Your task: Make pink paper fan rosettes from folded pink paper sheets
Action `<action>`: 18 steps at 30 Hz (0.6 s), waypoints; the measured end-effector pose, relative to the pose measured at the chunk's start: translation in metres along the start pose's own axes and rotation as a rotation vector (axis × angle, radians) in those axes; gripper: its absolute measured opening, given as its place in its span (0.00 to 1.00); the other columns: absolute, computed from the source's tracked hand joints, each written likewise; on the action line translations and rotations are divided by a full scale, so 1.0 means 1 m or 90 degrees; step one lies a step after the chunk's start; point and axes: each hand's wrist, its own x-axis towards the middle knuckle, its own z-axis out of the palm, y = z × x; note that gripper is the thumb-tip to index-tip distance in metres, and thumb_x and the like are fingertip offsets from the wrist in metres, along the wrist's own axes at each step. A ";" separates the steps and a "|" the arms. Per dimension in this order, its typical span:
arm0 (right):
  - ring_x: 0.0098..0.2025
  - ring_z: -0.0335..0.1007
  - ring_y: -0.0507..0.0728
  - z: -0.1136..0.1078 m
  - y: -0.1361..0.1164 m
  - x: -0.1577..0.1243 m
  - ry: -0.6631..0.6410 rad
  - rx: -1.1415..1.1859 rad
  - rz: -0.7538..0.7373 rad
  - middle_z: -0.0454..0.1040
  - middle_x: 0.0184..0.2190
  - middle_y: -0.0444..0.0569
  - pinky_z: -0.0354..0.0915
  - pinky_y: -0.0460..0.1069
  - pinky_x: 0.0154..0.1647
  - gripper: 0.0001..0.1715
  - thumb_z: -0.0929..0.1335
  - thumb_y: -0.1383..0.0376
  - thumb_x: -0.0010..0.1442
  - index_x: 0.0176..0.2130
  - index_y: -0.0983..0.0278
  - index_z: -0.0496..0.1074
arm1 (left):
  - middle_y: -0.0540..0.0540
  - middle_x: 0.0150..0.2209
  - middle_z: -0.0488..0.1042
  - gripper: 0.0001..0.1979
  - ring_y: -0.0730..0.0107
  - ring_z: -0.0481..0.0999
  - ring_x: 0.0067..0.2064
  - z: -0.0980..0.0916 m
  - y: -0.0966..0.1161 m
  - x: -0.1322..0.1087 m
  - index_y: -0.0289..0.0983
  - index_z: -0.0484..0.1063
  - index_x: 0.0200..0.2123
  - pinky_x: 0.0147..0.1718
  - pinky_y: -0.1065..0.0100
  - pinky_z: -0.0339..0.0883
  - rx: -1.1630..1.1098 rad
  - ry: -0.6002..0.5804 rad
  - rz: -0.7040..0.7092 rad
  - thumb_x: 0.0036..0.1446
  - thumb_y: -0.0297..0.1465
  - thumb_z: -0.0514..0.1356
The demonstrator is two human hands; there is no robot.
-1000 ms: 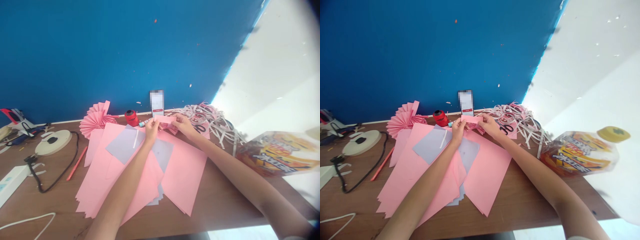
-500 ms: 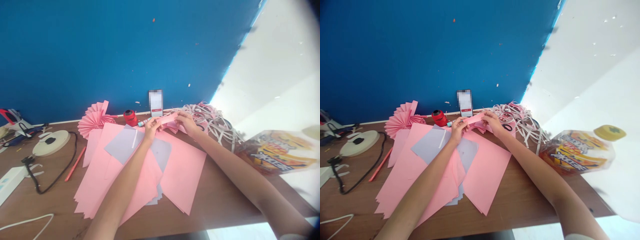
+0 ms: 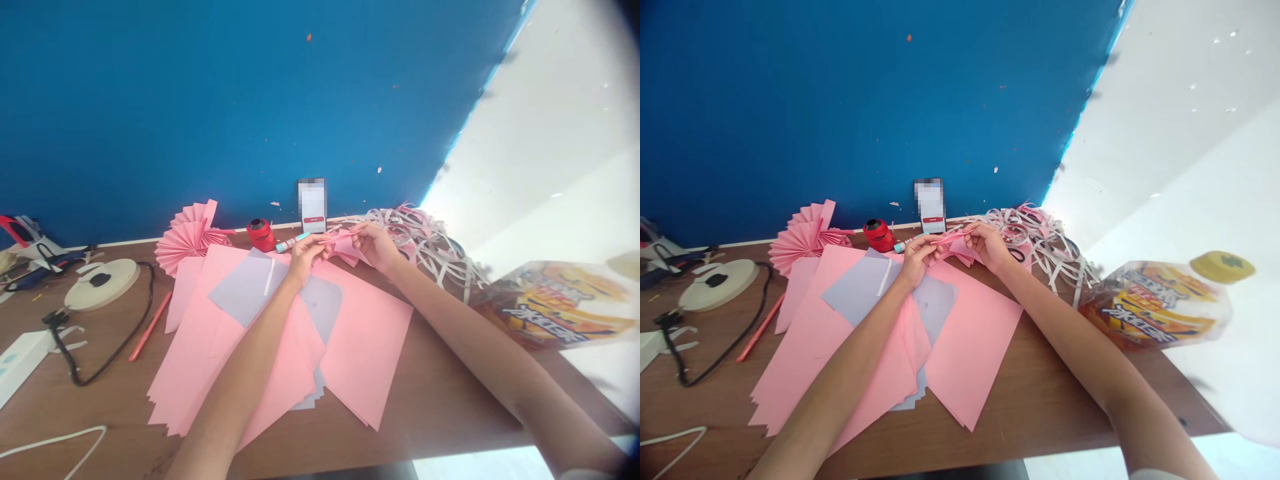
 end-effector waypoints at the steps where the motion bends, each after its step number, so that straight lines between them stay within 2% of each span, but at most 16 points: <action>1: 0.23 0.61 0.50 0.000 0.000 0.000 -0.001 0.004 0.004 0.67 0.21 0.43 0.62 0.46 0.25 0.06 0.65 0.70 0.46 0.28 0.63 0.71 | 0.48 0.27 0.73 0.09 0.77 0.69 0.25 -0.001 -0.001 0.000 0.36 0.76 0.36 0.27 0.71 0.64 -0.005 -0.007 0.000 0.48 0.29 0.62; 4: 0.24 0.63 0.51 -0.002 0.001 -0.001 -0.021 0.026 0.025 0.69 0.22 0.45 0.63 0.47 0.27 0.08 0.63 0.69 0.45 0.28 0.64 0.71 | 0.48 0.27 0.73 0.09 0.77 0.70 0.26 -0.004 -0.005 0.000 0.35 0.74 0.35 0.29 0.71 0.64 -0.022 -0.020 -0.003 0.47 0.28 0.60; 8: 0.26 0.64 0.51 0.001 -0.003 -0.004 -0.029 -0.015 0.010 0.69 0.23 0.46 0.64 0.47 0.28 0.09 0.64 0.63 0.52 0.29 0.63 0.72 | 0.48 0.27 0.73 0.09 0.76 0.70 0.25 -0.004 -0.006 -0.001 0.35 0.71 0.36 0.27 0.71 0.64 -0.025 -0.028 0.009 0.53 0.33 0.57; 12: 0.23 0.60 0.49 0.007 -0.009 -0.007 -0.026 -0.120 -0.047 0.66 0.21 0.42 0.60 0.46 0.26 0.08 0.70 0.60 0.51 0.28 0.63 0.71 | 0.50 0.24 0.72 0.14 0.76 0.69 0.21 0.003 -0.002 -0.005 0.37 0.66 0.34 0.21 0.73 0.61 0.091 0.005 0.000 0.57 0.43 0.59; 14: 0.22 0.58 0.48 0.009 -0.011 -0.008 -0.038 -0.158 -0.071 0.65 0.21 0.41 0.57 0.46 0.25 0.07 0.71 0.61 0.52 0.28 0.62 0.72 | 0.51 0.22 0.71 0.15 0.75 0.69 0.20 0.009 -0.003 -0.007 0.38 0.64 0.32 0.20 0.73 0.61 0.143 -0.003 -0.001 0.57 0.45 0.59; 18: 0.22 0.56 0.47 0.009 -0.010 -0.008 -0.040 -0.194 -0.099 0.67 0.25 0.41 0.55 0.46 0.23 0.05 0.69 0.62 0.53 0.30 0.62 0.73 | 0.49 0.25 0.73 0.15 0.71 0.72 0.23 0.021 -0.011 -0.010 0.38 0.68 0.40 0.21 0.71 0.65 0.162 -0.041 -0.009 0.59 0.44 0.58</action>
